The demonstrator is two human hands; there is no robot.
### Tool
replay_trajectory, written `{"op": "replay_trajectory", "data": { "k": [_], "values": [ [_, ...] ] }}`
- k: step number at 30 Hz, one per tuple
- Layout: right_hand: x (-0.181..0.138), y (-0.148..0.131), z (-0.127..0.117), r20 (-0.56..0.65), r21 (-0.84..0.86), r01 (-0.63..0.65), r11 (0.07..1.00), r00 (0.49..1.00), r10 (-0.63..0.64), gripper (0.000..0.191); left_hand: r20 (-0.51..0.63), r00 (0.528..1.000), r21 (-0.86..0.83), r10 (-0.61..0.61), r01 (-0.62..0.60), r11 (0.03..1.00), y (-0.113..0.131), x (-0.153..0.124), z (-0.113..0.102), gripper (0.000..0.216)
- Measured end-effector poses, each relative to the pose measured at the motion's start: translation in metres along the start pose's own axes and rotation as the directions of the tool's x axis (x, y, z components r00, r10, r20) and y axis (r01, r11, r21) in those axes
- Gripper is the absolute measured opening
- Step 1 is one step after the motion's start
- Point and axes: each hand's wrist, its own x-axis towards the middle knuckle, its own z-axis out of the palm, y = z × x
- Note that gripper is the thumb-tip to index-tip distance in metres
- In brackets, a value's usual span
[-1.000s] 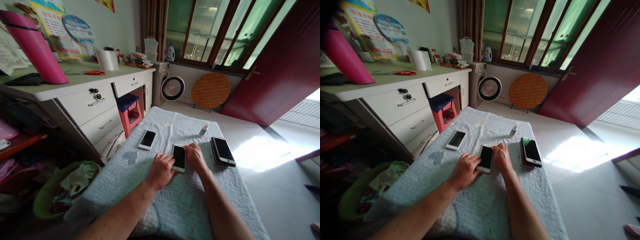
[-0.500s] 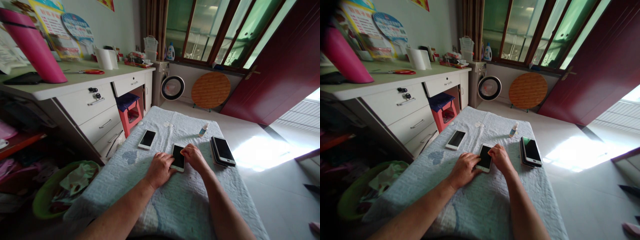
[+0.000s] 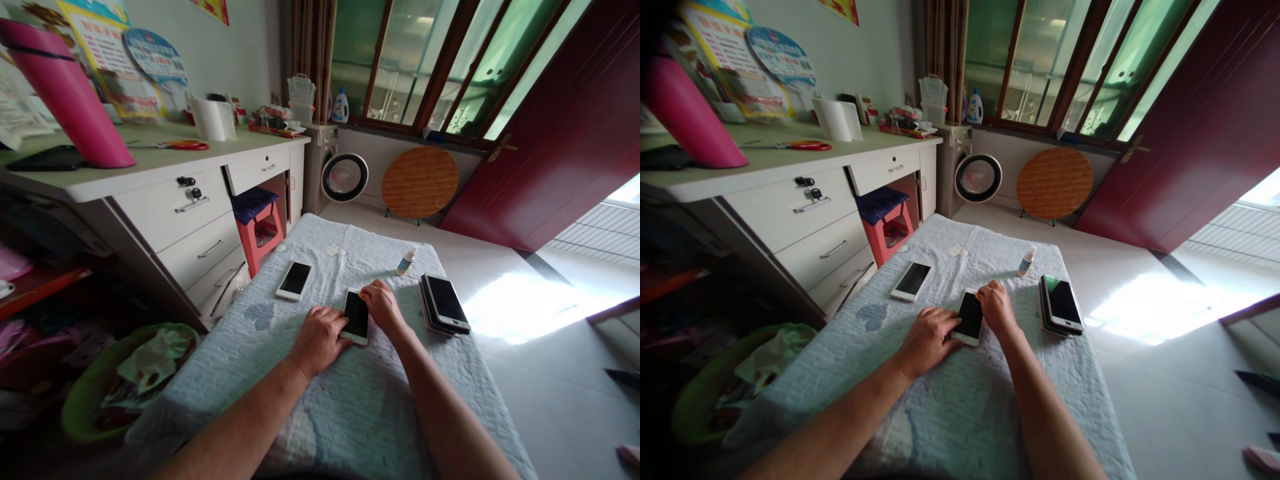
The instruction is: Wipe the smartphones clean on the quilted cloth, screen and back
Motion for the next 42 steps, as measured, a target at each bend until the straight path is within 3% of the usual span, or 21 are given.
{"op": "replay_trajectory", "data": {
  "k": [8, 13, 17, 20, 28, 33, 42],
  "values": [
    [0.017, -0.018, 0.011, 0.044, -0.072, 0.035, 0.997, 0.999, -0.032, 0.022, -0.002, 1.0, -0.02, -0.022, 0.022, 1.0, -0.001, 0.0, 0.002, 0.032],
    [0.008, -0.027, 0.009, 0.099, -0.049, 0.127, 0.991, 0.988, -0.122, 0.024, -0.044, 0.995, -0.06, -0.091, 0.089, 0.994, -0.004, 0.0, 0.007, 0.06],
    [-0.01, -0.039, -0.003, 0.189, -0.006, 0.199, 0.98, 0.963, -0.194, 0.027, -0.111, 0.992, -0.116, -0.068, 0.055, 0.992, -0.011, -0.001, 0.014, 0.084],
    [-0.025, -0.045, -0.01, 0.218, 0.014, 0.235, 0.972, 0.948, -0.232, 0.03, -0.113, 0.992, -0.126, -0.046, 0.031, 0.991, -0.016, -0.002, 0.019, 0.089],
    [-0.044, -0.039, -0.007, 0.139, 0.082, 0.289, 0.954, 0.944, -0.298, 0.026, -0.035, 0.999, -0.205, -0.032, 0.025, 0.978, -0.021, -0.002, 0.016, 0.086],
    [-0.051, -0.047, -0.009, 0.182, 0.116, 0.32, 0.94, 0.924, -0.337, 0.019, 0.046, 0.999, -0.223, 0.003, 0.008, 0.975, -0.019, -0.001, 0.009, 0.078],
    [-0.067, -0.061, -0.018, 0.19, 0.174, 0.333, 0.927, 0.912, -0.363, 0.017, 0.12, 0.989, -0.177, -0.089, 0.109, 0.978, -0.013, 0.005, 0.001, 0.047]
  ]
}}
